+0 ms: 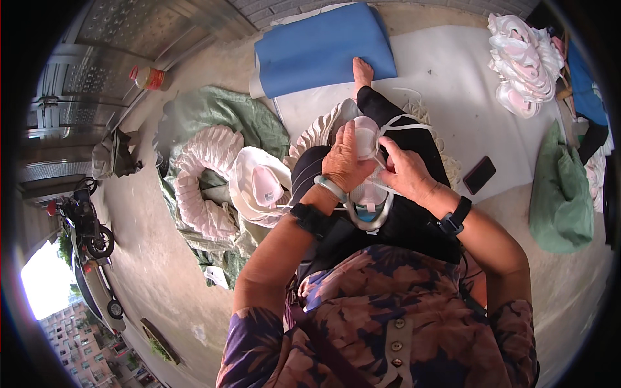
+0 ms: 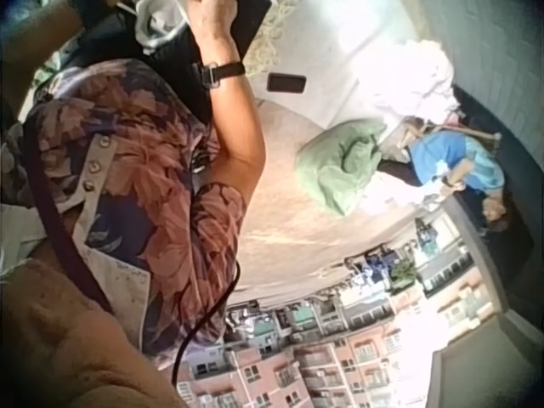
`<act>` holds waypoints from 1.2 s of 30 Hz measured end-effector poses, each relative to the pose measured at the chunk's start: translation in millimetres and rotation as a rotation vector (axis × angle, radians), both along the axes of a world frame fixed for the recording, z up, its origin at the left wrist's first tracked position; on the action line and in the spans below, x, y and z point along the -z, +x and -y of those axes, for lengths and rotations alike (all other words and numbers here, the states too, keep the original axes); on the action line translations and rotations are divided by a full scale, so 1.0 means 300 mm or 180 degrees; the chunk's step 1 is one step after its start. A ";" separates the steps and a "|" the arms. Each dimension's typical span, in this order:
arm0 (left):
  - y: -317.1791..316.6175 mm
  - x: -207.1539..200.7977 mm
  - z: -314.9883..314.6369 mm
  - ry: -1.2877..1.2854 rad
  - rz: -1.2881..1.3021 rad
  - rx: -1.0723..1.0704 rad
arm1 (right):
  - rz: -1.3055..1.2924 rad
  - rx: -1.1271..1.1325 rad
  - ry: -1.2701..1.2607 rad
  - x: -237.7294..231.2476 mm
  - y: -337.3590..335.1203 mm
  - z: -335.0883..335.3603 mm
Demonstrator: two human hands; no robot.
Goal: The recorder is lacing a pair of white and green sneakers while sitting on the floor.
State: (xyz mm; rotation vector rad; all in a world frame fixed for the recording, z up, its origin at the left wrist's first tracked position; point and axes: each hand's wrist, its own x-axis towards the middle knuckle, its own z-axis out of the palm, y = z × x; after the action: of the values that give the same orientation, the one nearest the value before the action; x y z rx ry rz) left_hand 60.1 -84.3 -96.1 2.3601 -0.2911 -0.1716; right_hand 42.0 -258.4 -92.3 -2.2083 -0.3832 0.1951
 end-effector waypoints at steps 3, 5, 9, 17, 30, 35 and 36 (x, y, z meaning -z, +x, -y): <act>-0.017 -0.013 0.037 0.0351 0.0152 -0.0087 | 0.0522 -0.0116 -0.0162 0.003 -0.001 -0.004; -0.016 -0.017 0.053 0.0406 -0.0291 -0.0298 | 0.0575 -0.0142 -0.0176 0.000 -0.003 0.001; -0.018 -0.022 0.031 0.0612 -0.0034 -0.0035 | 0.0525 -0.0196 -0.0253 -0.010 -0.009 0.008; -0.034 -0.033 0.005 0.1183 0.1516 0.0525 | 0.0379 -0.0270 -0.0160 -0.005 0.006 -0.012; -0.037 -0.028 0.048 0.2056 0.2043 0.1466 | 0.0000 -0.0294 -0.0077 0.018 0.024 -0.001; -0.026 -0.025 0.059 0.2307 0.1744 0.1627 | -0.0041 -0.0032 0.0075 0.006 0.025 0.001; -0.025 -0.026 0.060 0.2283 0.1787 0.1629 | -0.0007 0.0015 0.0078 0.005 0.027 0.002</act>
State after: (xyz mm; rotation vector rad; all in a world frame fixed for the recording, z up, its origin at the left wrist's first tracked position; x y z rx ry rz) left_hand 52.5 -102.5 -88.4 2.9494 -1.2886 0.1917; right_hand 50.1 -258.9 -93.9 -2.1846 -0.3774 0.1893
